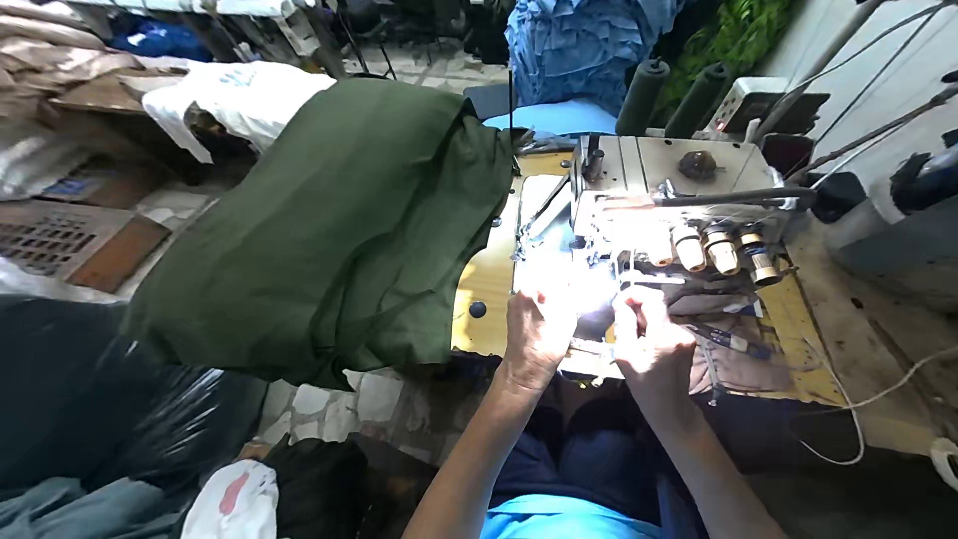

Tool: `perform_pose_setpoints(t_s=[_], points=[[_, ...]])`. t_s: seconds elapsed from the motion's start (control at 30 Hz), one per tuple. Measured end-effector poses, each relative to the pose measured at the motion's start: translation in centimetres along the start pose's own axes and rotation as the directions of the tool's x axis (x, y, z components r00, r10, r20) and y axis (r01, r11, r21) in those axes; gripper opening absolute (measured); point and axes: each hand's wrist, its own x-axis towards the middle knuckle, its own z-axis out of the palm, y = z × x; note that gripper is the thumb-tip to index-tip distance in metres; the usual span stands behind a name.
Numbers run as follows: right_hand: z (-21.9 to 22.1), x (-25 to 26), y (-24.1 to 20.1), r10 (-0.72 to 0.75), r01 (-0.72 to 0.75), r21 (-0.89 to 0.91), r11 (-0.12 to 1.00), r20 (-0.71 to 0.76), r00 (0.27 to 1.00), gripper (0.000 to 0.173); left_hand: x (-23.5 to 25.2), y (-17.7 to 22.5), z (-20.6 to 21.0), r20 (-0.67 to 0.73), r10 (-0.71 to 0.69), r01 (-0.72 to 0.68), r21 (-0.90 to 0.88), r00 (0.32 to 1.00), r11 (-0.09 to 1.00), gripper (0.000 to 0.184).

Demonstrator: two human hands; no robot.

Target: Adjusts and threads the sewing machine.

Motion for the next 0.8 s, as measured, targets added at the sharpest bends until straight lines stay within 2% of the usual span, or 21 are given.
perform_pose_setpoints(t_s=[0.07, 0.17, 0.2, 0.27, 0.37, 0.47, 0.63, 0.8], points=[[0.0, 1.3, -0.2, 0.021, -0.021, 0.019, 1.000, -0.018, 1.000, 0.020, -0.8, -0.5, -0.1, 0.000, 0.070, -0.070, 0.001, 0.998, 0.998, 0.012], [0.3, 2.7, -0.7, 0.043, -0.043, -0.009, 0.999, -0.012, 0.999, 0.023, -3.5, -0.7, -1.0, 0.108, 0.310, -0.323, 0.140, 0.945, 0.936, 0.014], [0.5, 2.8, -0.9, 0.042, -0.042, -0.040, 0.998, -0.016, 0.999, 0.026, -4.5, -0.8, -1.2, 0.130, 0.338, -0.357, 0.170, 0.932, 0.918, 0.012], [1.2, 2.4, -1.0, 0.030, -0.033, -0.086, 0.996, -0.044, 0.999, 0.026, -6.1, -1.7, -1.5, 0.107, 0.312, -0.327, 0.196, 0.944, 0.924, 0.011], [1.6, 1.2, -0.7, 0.029, -0.031, -0.041, 0.999, -0.064, 0.998, 0.023, -6.6, -2.8, -2.4, 0.083, 0.284, -0.296, 0.220, 0.955, 0.930, 0.013], [2.0, 0.4, -0.3, 0.020, -0.024, -0.040, 0.999, -0.091, 0.996, 0.023, -6.9, -3.5, -2.4, 0.121, 0.240, -0.257, 0.148, 0.963, 0.955, 0.015], [1.6, 2.5, -0.9, -0.031, 0.008, -0.200, 0.980, -0.110, 0.993, 0.017, -7.1, -3.4, -1.4, 0.124, 0.236, -0.249, 0.105, 0.964, 0.963, 0.019], [3.2, 4.1, -1.5, -0.030, -0.003, -0.259, 0.966, -0.123, 0.992, 0.016, -7.4, -3.6, -1.3, 0.124, 0.167, -0.177, 0.076, 0.978, 0.981, 0.023]])
